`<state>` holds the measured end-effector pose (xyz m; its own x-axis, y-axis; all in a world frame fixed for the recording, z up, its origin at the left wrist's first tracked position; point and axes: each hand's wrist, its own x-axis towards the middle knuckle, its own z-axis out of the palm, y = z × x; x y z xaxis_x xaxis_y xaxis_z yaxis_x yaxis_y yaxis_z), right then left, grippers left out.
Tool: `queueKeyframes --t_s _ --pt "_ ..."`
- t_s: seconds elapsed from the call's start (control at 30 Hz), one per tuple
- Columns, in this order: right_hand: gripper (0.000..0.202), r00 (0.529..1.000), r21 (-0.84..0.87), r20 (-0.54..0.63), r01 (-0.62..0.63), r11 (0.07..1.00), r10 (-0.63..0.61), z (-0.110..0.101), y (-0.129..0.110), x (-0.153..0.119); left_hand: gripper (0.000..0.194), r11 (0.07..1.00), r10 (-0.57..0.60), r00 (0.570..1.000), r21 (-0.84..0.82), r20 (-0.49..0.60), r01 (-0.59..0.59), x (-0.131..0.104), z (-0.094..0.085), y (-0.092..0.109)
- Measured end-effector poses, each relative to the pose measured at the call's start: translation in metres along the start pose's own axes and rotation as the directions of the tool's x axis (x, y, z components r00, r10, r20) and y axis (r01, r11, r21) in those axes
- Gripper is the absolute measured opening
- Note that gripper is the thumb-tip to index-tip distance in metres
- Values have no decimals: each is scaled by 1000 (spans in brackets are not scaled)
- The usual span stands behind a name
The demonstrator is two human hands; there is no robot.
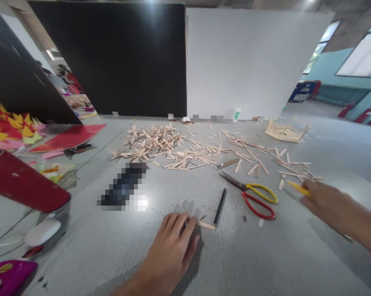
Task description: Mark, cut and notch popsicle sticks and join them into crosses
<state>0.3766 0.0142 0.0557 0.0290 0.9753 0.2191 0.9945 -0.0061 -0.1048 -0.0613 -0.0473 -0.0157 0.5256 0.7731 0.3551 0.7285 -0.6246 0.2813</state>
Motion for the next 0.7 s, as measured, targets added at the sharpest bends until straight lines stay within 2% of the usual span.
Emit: queueKeyframes --t_s 0.07,0.13,0.17,0.23,0.27,0.33,0.43,0.53,0.63,0.7 --pt "16 998 52 -36 57 997 -55 -16 -22 5 28 1000 -23 999 7 33 22 1 -1 2" --pt "32 985 227 -148 121 966 -88 -30 -48 2 29 999 -35 998 4 49 35 2 -2 2" --pt "33 985 349 -160 124 929 -71 -36 -62 -3 30 999 -33 998 -2 55 34 3 -2 2" --pt "29 994 556 -101 93 826 -44 -44 -85 -15 31 1000 -17 997 -19 74 18 4 -3 2" --pt "29 993 612 -118 95 785 -28 -47 -95 -23 31 999 -2 996 -32 86 4 4 -4 2" --pt "30 985 628 -173 127 768 -22 -48 -111 -37 31 998 30 993 -61 112 -23 5 -5 3" --pt "26 972 533 -191 221 817 -139 -41 -130 -52 32 995 52 988 -96 143 -39 5 -7 5" --pt "22 948 473 -193 314 823 -251 -26 -147 -56 42 992 83 977 -106 194 -63 3 -10 6" --pt "19 966 566 -144 260 782 -216 -8 -154 -51 55 988 131 956 -118 262 -103 0 -12 6" --pt "19 974 650 -31 191 735 -226 2 -149 -45 59 986 139 949 -132 282 -105 -1 -12 4"
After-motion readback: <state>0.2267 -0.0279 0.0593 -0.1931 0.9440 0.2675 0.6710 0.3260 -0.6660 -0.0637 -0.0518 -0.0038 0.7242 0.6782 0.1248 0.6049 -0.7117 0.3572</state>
